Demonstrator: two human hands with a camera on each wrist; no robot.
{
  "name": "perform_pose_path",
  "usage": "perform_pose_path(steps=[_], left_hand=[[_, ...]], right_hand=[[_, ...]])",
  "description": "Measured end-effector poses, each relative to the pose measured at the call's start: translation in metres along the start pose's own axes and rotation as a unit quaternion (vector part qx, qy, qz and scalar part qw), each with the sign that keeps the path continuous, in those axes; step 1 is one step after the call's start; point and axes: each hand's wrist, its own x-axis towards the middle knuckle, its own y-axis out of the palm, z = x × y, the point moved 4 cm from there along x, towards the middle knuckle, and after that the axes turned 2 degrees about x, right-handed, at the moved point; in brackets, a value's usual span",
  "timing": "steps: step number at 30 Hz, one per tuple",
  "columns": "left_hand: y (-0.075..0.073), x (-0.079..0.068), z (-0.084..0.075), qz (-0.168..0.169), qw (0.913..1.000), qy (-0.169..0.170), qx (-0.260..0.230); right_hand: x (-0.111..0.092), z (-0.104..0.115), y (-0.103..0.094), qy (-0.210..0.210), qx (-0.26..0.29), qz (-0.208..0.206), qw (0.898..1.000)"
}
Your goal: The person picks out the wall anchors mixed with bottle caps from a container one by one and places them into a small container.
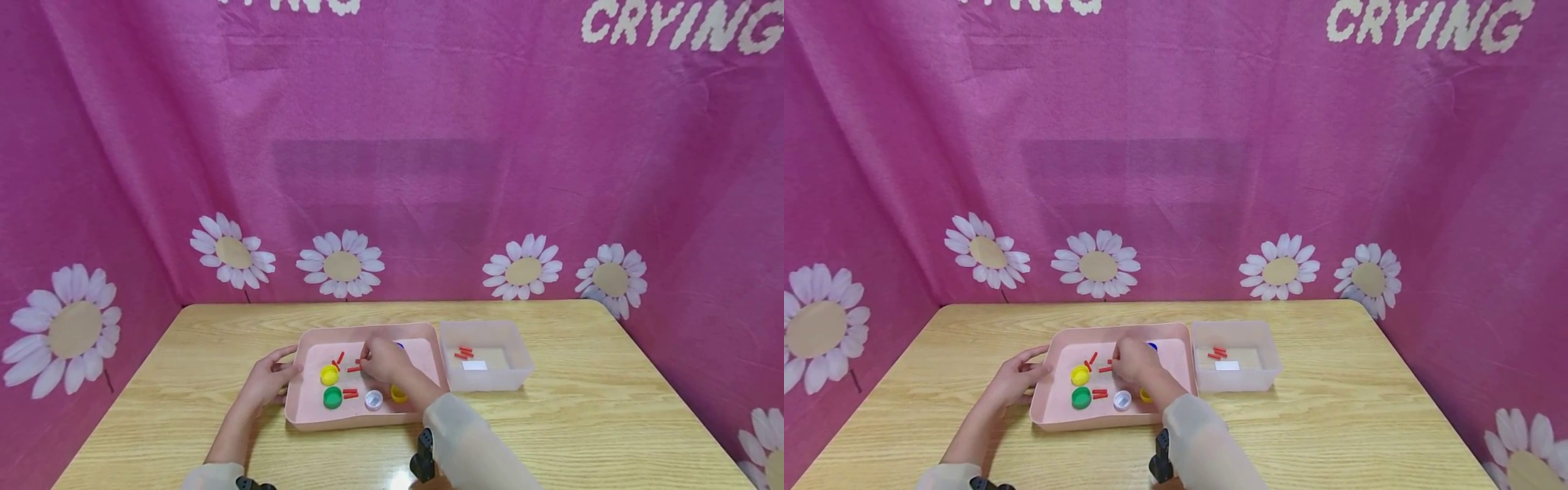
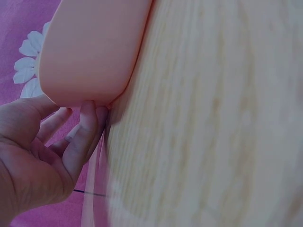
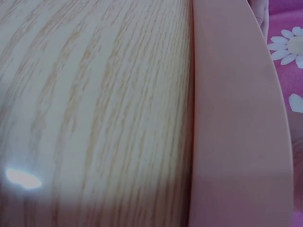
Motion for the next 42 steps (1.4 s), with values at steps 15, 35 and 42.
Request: perform_pose_path(steps=[15,35,42], left_hand=[[0.000,0.000,0.000,0.005,1.0000,0.005,-0.001],[0.001,0.001,0.000,0.010,0.9999,0.000,-0.005],[0.000,0.001,0.001,0.008,1.0000,0.001,0.001]], right_hand=[[-0.005,-0.003,-0.016,-0.019,0.004,-0.016,1.000],[-0.019,-0.004,-0.034,-0.021,0.013,0.003,1.000],[-0.025,-0.008,-0.043,-0.043,0.011,-0.002,0.999]])
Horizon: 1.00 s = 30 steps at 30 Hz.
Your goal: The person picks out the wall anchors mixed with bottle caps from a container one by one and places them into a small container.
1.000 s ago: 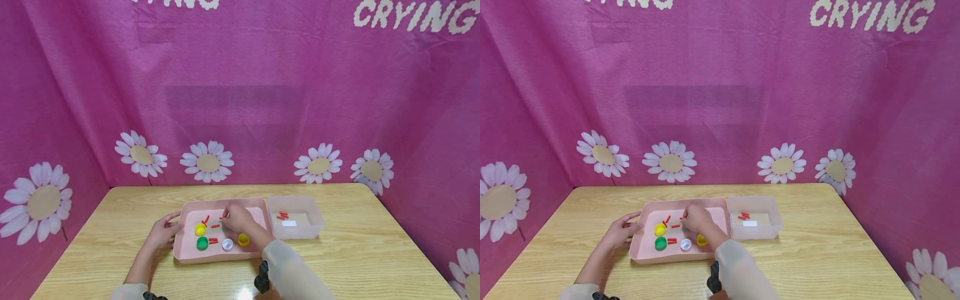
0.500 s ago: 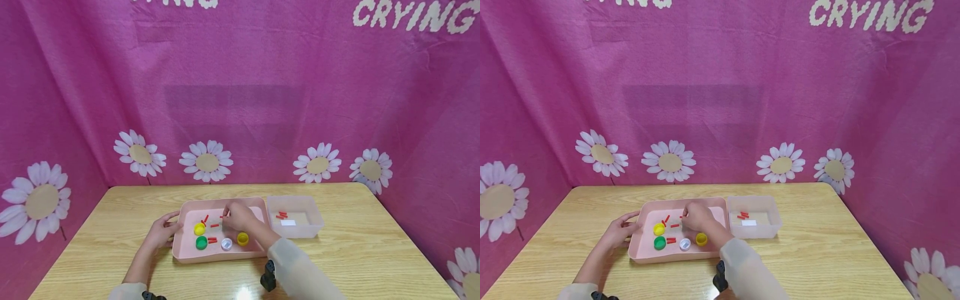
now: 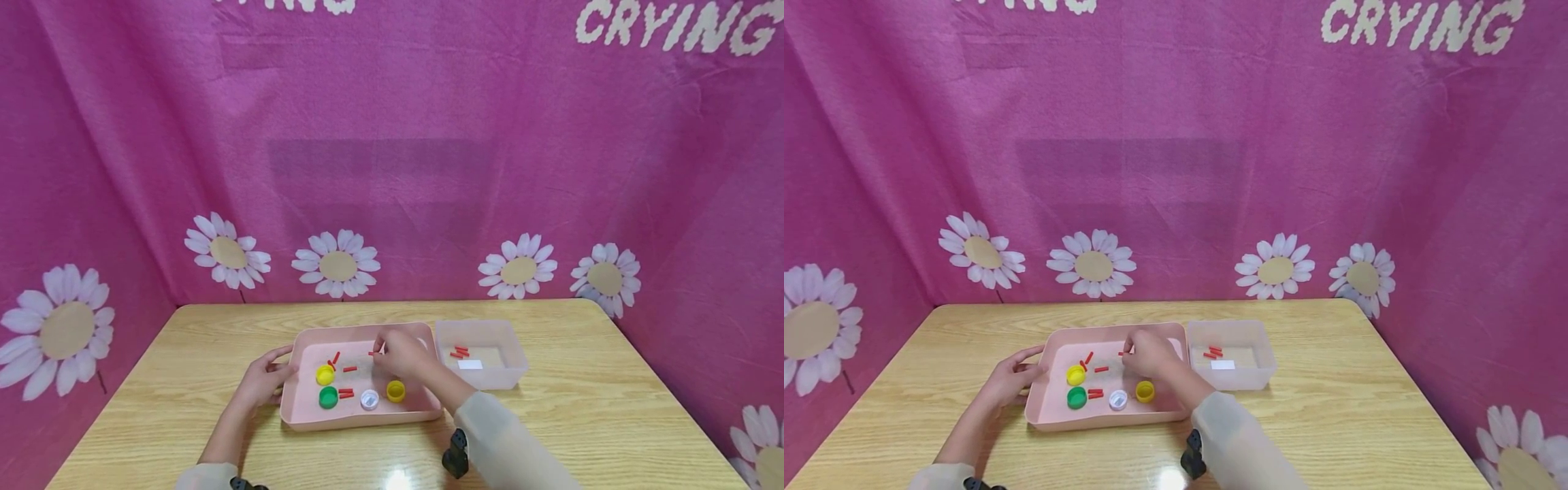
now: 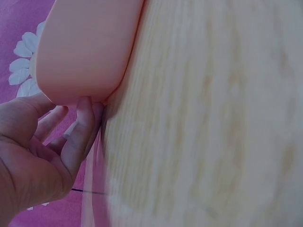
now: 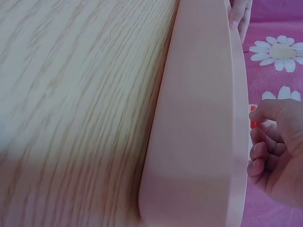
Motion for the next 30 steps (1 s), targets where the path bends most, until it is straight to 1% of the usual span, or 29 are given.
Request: perform_pose_path(steps=[4,7,11,14,18,22,25,30], left_hand=[[0.000,0.000,0.000,0.000,1.0000,0.004,0.000],[0.000,-0.001,0.000,0.000,1.0000,0.006,-0.001],[0.001,-0.001,-0.001,0.001,0.9999,0.010,-0.003],[0.000,-0.001,0.000,0.001,1.0000,0.008,0.001],[0.000,-0.001,0.000,0.006,1.0000,0.007,-0.001],[0.000,-0.002,0.001,0.010,0.9999,0.006,-0.010],[0.000,-0.002,0.001,0.010,0.9998,0.005,-0.015],[0.000,-0.001,0.001,0.011,0.9998,0.002,-0.014]], right_hand=[[-0.004,-0.002,-0.004,-0.021,0.007,-0.006,1.000],[-0.008,-0.003,-0.008,-0.051,0.015,-0.012,0.998],[-0.011,-0.003,-0.016,-0.085,-0.013,-0.037,0.996],[-0.014,-0.002,-0.023,-0.095,-0.040,-0.057,0.993],[-0.016,-0.005,-0.028,-0.093,-0.033,-0.061,0.993],[-0.020,-0.009,-0.033,-0.077,-0.020,-0.049,0.996],[-0.023,-0.012,-0.037,-0.066,-0.020,-0.043,0.997],[-0.028,-0.017,-0.043,-0.056,-0.024,-0.048,0.997]])
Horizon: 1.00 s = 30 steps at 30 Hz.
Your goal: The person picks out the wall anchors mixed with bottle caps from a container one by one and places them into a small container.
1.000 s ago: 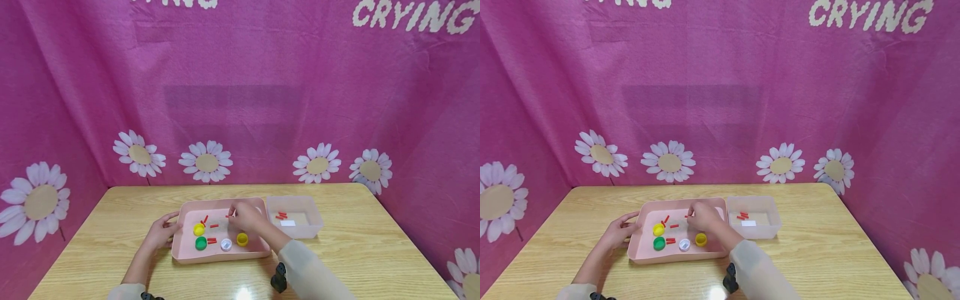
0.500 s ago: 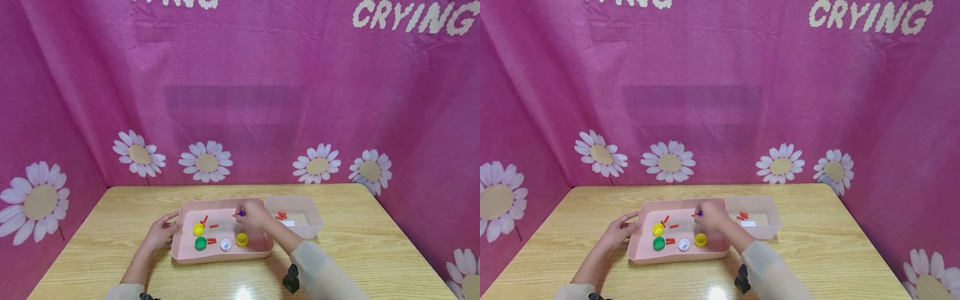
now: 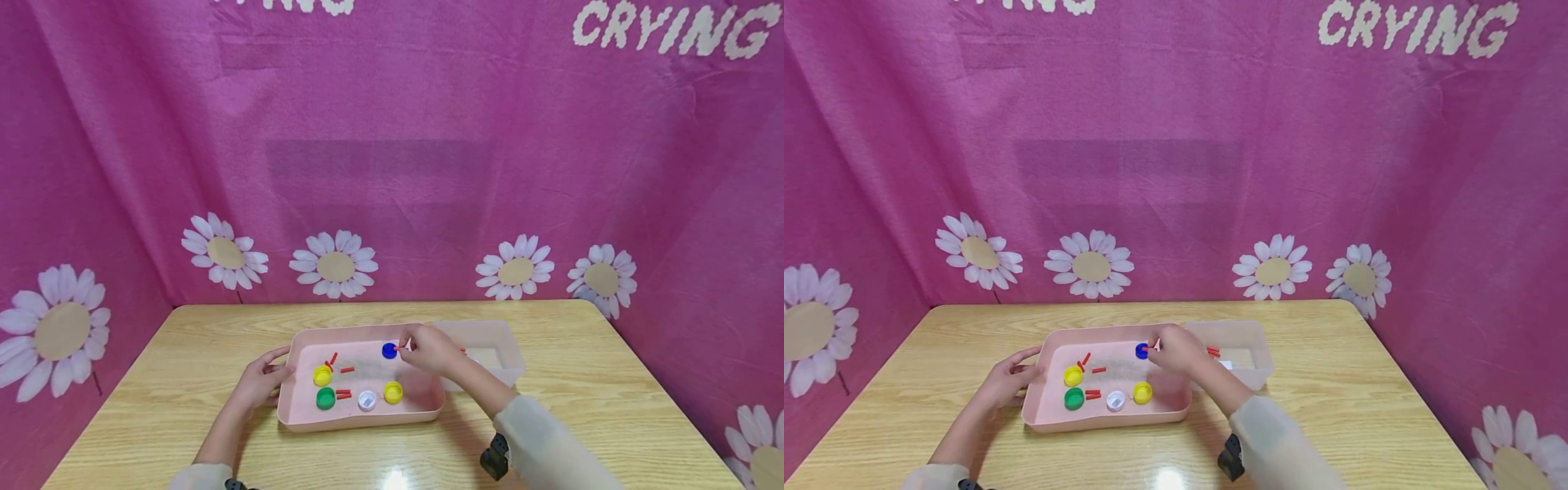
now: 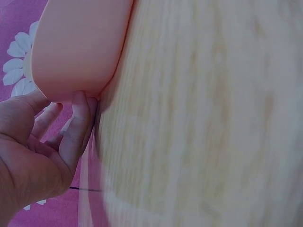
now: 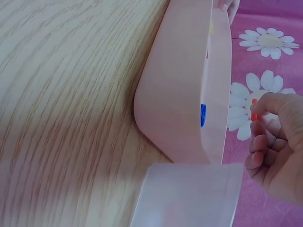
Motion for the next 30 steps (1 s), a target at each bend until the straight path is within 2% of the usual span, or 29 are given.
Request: perform_pose_path(steps=[8,18,30], left_hand=[[0.000,0.000,0.000,-0.005,1.0000,-0.001,0.003],[0.000,0.001,0.001,-0.006,1.0000,-0.002,0.003],[0.000,0.000,0.000,-0.002,1.0000,0.004,-0.006]], right_hand=[[-0.007,-0.007,-0.012,0.004,0.004,0.000,1.000],[-0.013,-0.019,-0.026,0.034,0.005,-0.005,0.999],[-0.023,-0.032,-0.039,0.036,0.007,-0.019,0.999]])
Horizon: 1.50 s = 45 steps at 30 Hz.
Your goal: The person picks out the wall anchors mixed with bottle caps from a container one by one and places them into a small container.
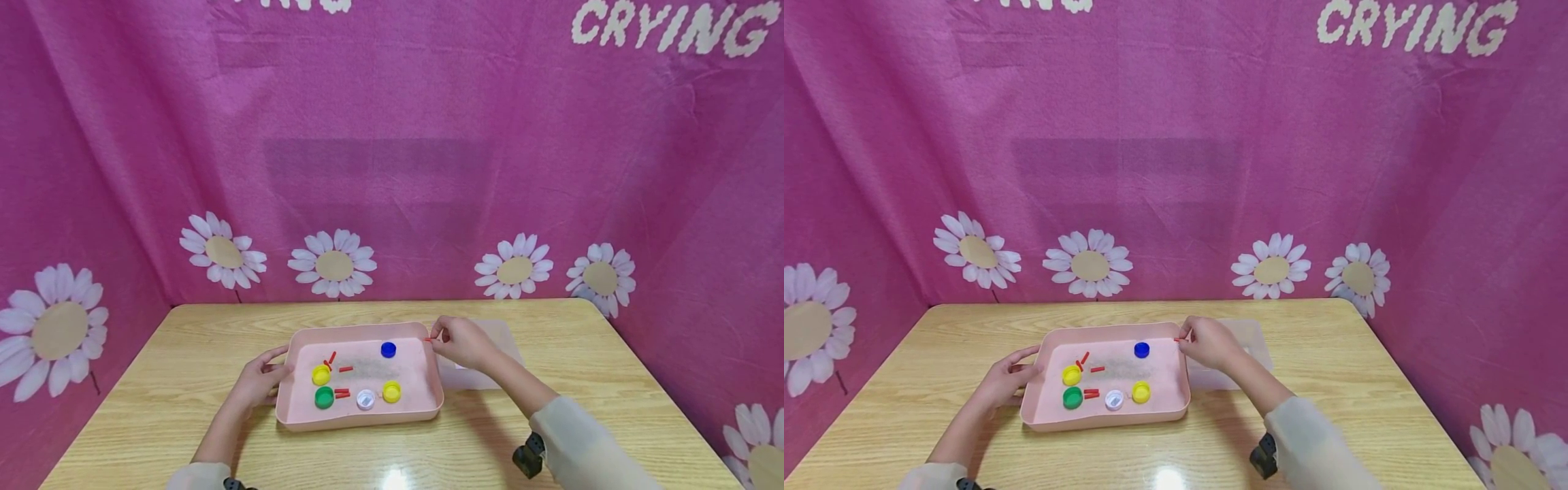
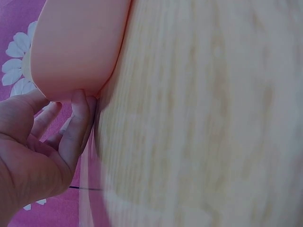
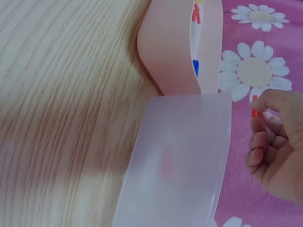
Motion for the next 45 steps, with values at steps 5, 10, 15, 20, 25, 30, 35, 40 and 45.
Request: perform_pose_path(steps=[5,10,15,20,25,30,35,40,45], left_hand=[[-0.001,0.000,-0.001,0.001,1.0000,0.003,-0.001],[-0.001,-0.001,-0.002,-0.002,1.0000,0.007,0.001],[0.001,-0.002,-0.001,-0.002,0.9999,0.013,0.001],[0.000,-0.001,-0.001,-0.005,0.9999,0.009,0.007],[0.000,0.000,-0.001,-0.003,1.0000,0.006,0.007],[0.000,0.000,0.000,-0.001,0.9999,0.007,0.007],[0.000,0.000,-0.001,-0.002,0.9999,0.007,0.009],[0.000,0.000,0.000,0.002,1.0000,0.003,0.009],[-0.001,0.000,0.001,0.004,1.0000,-0.001,0.004]], right_hand=[[-0.004,-0.007,-0.006,-0.001,0.004,-0.009,1.000],[-0.007,-0.013,-0.008,-0.006,0.005,-0.008,1.000],[-0.010,-0.022,-0.009,0.000,0.003,-0.007,1.000],[-0.013,-0.029,-0.012,0.000,-0.007,-0.007,1.000],[-0.016,-0.036,-0.015,0.000,-0.014,-0.010,1.000],[-0.018,-0.043,-0.017,0.007,-0.018,-0.009,1.000],[-0.021,-0.049,-0.017,0.010,-0.018,-0.004,1.000],[-0.023,-0.054,-0.016,0.015,-0.016,0.000,1.000],[-0.023,-0.056,-0.015,0.018,-0.017,0.003,1.000]])
